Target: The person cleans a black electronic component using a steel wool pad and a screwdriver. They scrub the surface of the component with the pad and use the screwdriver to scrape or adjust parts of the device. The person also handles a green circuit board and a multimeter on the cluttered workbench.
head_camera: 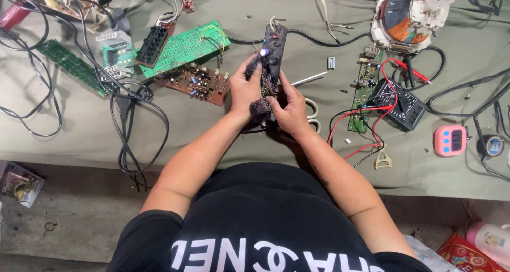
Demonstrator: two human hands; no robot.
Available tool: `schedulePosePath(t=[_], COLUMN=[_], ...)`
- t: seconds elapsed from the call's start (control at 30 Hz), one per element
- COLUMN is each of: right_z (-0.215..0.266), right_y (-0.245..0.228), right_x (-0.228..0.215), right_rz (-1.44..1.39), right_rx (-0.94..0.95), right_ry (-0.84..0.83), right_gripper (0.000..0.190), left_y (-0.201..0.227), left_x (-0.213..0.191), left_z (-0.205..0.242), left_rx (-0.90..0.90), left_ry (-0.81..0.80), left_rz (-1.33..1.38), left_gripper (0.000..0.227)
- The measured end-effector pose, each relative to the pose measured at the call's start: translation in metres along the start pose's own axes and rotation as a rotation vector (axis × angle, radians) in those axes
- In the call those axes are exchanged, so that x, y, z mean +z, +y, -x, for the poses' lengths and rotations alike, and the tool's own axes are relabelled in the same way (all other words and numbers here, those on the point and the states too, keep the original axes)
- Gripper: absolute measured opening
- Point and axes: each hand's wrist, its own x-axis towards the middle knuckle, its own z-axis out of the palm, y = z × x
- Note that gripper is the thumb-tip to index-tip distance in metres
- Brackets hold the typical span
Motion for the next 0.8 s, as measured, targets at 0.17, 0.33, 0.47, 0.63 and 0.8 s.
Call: schedulePosePath(t=[0.17,0.33,0.47,0.63,0.8], right_z=[-0.002,-0.001,0.0,-0.001,-0.003], right_y=[0.0,0.004,0.004,0.002,0.002], right_x=[-0.001,-0.001,-0.002,-0.001,-0.001], right_rz=[0.017,0.006,0.02,-0.003,-0.005], right_rx=[0.007,0.032,0.033,0.043,0.081], right_ry=[0.005,0.009,0.008,-0.001,0.001], right_gripper=[0.073,0.072,0.072,0.073,0.073], left_y=[-0.001,-0.007,0.002,0.007,0.015], left_x=[-0.002,-0.01,-0.005,-0.004,-0.005], left_z=[-0.003,0.001,0.008,0.0,0.003], left_rx=[0.008,-0.054,0.028,-0.001,0.001], left_ry=[-0.048,-0.176,-0.081,-0.022,-0.12], left_rz=[0.043,0.092,0.048,0.032,-0.006], left_gripper=[0.034,0.058,0.049,0.034,0.054])
